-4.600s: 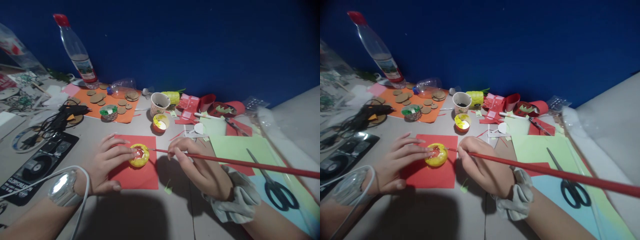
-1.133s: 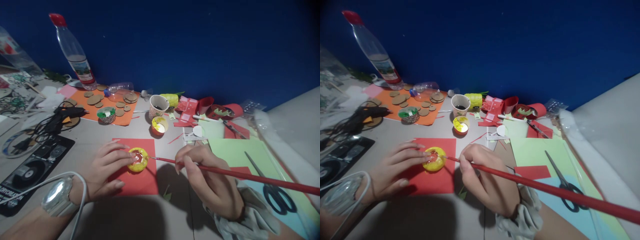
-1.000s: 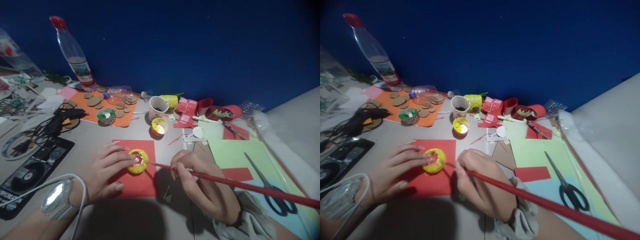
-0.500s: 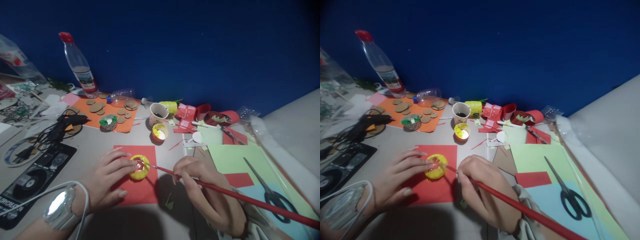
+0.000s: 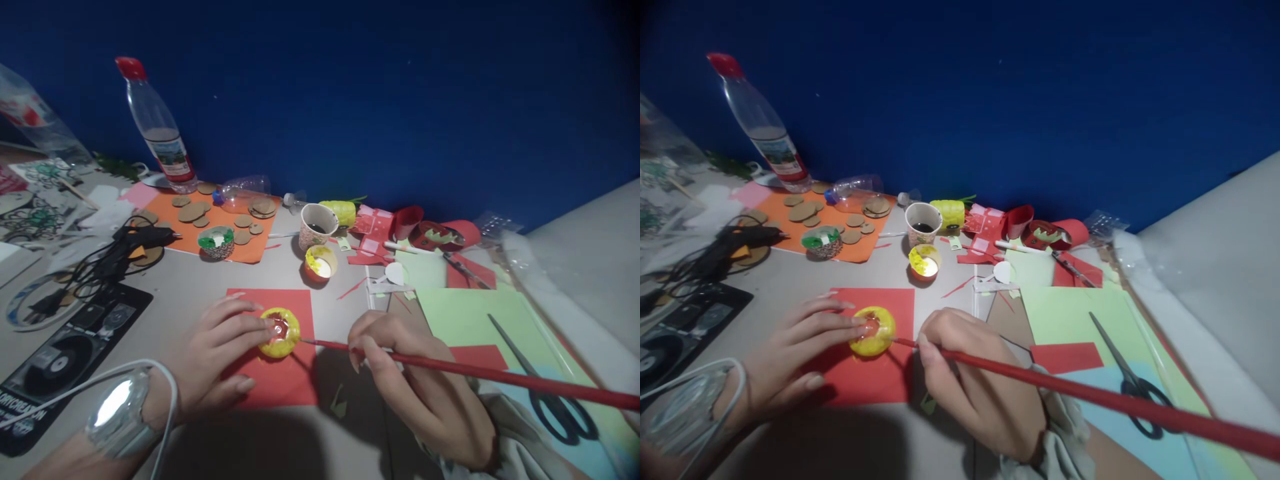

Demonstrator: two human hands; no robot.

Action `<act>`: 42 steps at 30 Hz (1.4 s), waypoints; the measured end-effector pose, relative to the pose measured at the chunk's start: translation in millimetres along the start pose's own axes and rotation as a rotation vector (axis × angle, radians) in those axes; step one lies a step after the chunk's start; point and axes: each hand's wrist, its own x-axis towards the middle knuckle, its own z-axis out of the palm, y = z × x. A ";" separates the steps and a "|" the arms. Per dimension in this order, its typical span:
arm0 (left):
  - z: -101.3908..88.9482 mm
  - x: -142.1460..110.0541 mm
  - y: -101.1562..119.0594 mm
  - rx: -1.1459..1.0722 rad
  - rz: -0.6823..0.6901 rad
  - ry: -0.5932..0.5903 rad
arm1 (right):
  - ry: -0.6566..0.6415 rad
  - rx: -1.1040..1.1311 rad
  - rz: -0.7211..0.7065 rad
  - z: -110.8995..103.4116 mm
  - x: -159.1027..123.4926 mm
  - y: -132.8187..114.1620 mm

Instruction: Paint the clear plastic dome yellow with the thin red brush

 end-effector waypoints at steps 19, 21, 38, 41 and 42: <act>-1.9 -0.7 0.0 0.006 -0.013 0.003 | 0.023 0.003 0.044 -1.7 2.1 -2.2; -1.0 -1.3 -0.7 0.004 -0.010 0.002 | 0.046 -0.003 0.023 1.3 1.7 -3.8; -0.6 -1.2 0.0 -0.016 -0.016 0.011 | 0.107 0.056 0.206 6.1 -3.9 8.7; -1.2 -0.7 0.4 -0.011 -0.018 0.005 | 0.129 0.019 0.143 3.9 -2.0 6.2; -1.5 -0.4 0.8 -0.011 -0.021 0.005 | 0.105 0.010 0.110 3.6 -1.4 3.4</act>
